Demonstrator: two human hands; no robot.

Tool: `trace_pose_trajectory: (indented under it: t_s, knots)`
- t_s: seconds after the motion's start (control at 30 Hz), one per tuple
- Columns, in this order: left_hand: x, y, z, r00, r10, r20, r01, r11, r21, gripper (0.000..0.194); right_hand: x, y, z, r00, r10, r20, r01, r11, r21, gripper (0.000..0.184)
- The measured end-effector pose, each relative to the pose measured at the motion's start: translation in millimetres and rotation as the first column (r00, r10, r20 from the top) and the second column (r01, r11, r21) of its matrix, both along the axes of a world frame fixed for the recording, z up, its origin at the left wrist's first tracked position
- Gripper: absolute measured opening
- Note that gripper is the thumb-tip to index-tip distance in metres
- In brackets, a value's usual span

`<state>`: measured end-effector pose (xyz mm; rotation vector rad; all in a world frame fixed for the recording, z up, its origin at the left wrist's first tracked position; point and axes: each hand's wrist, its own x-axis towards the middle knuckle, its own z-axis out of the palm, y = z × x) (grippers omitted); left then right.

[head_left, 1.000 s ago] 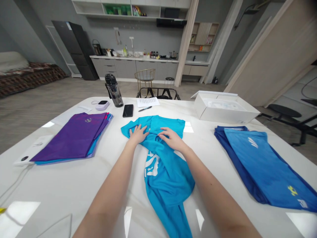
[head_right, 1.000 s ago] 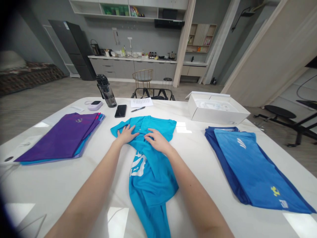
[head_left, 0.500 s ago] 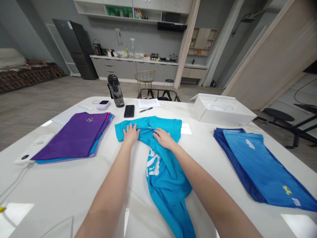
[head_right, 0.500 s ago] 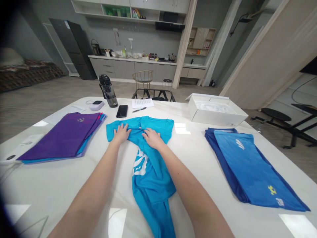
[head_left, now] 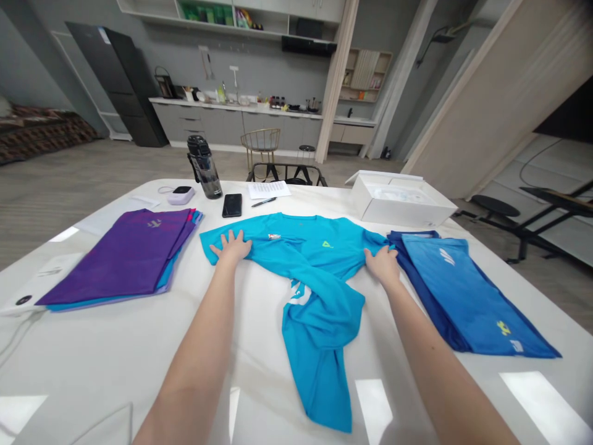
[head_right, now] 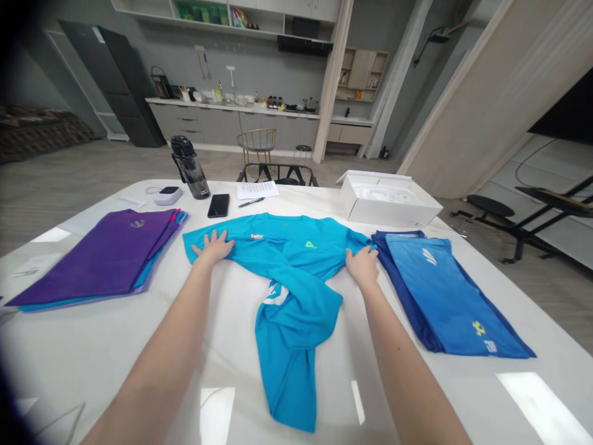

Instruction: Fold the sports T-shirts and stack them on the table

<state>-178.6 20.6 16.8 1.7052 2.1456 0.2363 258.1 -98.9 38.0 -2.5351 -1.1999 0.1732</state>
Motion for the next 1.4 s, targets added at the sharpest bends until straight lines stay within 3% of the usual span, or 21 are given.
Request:
trace_pose_trajectory:
  t_s: [0.07,0.17,0.27,0.37,0.47,0.57,0.83,1.2,1.4]
  knots:
    - [-1,1,1.2,1.000,0.027,-0.009,-0.027,1.000,-0.014,0.074,6,-7,1.7,0.994,-0.014,0.112,0.022,0.997,-0.071,0.070]
    - [5,0,1.9,0.997,0.028,-0.068,-0.030,0.999,-0.027,0.074,-3,-7,6.1,0.963,0.025,0.269,-0.023,1.000,-0.010,0.058]
    - [18,-2,-0.3,0.988,-0.112,-0.111,0.118,0.992,0.051,0.069,-24,10,6.3,0.919,0.257,0.298,-0.296,0.951,0.091,0.057]
    - [32,-5,-4.7,0.976,-0.201,-0.080,0.209,0.973,0.098,0.068,-43,35,-2.7,0.879,0.451,0.156,-0.457,0.889,0.007,0.064]
    - [40,-8,-9.6,0.976,-0.199,-0.085,0.207,0.973,0.097,0.077,-56,55,-16.4,0.889,0.456,0.024,-0.447,0.879,-0.165,0.071]
    - [43,-7,-13.7,0.975,-0.182,-0.125,0.197,0.974,0.113,0.080,-60,67,-25.4,0.883,0.468,0.044,-0.449,0.867,-0.219,0.077]
    - [38,22,-14.9,0.970,-0.181,-0.165,0.204,0.969,0.136,0.077,-55,99,-25.1,0.857,0.506,0.096,-0.466,0.842,-0.272,0.072]
    - [25,65,-15.3,0.957,-0.219,-0.189,0.250,0.955,0.157,0.073,-58,132,-32.9,0.865,0.496,0.082,-0.469,0.855,-0.223,0.082]
    - [30,63,-11.1,0.951,-0.185,-0.246,0.240,0.947,0.214,0.064,-60,139,-32.4,0.862,0.496,0.104,-0.467,0.857,-0.219,0.081]
